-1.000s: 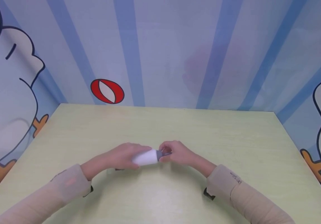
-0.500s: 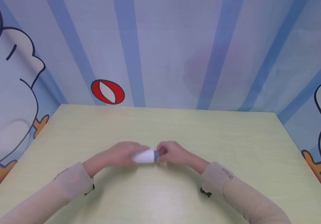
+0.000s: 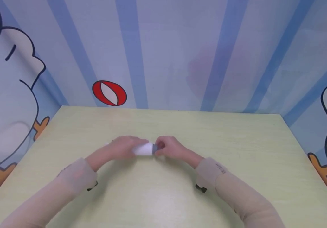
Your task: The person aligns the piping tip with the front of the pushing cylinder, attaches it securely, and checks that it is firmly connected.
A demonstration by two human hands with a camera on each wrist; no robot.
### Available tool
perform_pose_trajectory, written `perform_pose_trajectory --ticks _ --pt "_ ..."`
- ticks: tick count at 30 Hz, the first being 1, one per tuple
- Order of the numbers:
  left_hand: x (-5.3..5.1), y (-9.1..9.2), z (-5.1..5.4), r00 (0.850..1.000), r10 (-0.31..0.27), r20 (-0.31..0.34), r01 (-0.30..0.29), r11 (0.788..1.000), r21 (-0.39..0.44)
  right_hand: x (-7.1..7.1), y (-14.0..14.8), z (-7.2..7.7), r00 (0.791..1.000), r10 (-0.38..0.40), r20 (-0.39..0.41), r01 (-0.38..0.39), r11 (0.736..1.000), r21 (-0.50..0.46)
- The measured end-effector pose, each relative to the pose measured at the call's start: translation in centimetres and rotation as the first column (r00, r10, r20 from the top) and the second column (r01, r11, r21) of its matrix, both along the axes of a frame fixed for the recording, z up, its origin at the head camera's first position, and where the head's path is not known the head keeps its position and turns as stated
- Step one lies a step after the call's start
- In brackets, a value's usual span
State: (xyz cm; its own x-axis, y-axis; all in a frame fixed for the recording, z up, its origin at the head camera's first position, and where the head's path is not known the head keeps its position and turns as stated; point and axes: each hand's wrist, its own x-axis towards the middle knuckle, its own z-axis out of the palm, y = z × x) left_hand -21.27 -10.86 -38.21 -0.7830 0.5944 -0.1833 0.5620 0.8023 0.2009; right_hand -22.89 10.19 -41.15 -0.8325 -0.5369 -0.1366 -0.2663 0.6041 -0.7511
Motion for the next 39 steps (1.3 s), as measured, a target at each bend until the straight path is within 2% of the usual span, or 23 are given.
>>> perform_pose_trajectory --ticks 8,20,29,39 --pt "-1.7 -0.5 -0.3 0.999 0.042 -0.032 -0.042 0.999 -0.002 -1.7 -1.0 -0.5 0.998 -0.049 -0.028 0.049 0.999 -0.005" --pt "-3.9 -1.2 -0.6 0.996 0.076 -0.045 -0.076 0.997 -0.011 -3.7 -1.8 -1.1 0.997 -0.058 -0.052 0.057 0.998 -0.017" --pt "-4.8 -1.5 -0.6 0.992 0.122 -0.038 -0.122 0.992 -0.008 -5.1 -2.6 -1.2 0.995 -0.084 -0.055 0.085 0.996 0.019" --pt "-5.1 -1.7 -1.0 0.987 0.159 0.000 -0.159 0.987 0.003 -5.5 -3.0 -1.0 0.994 -0.072 -0.084 0.080 0.992 0.096"
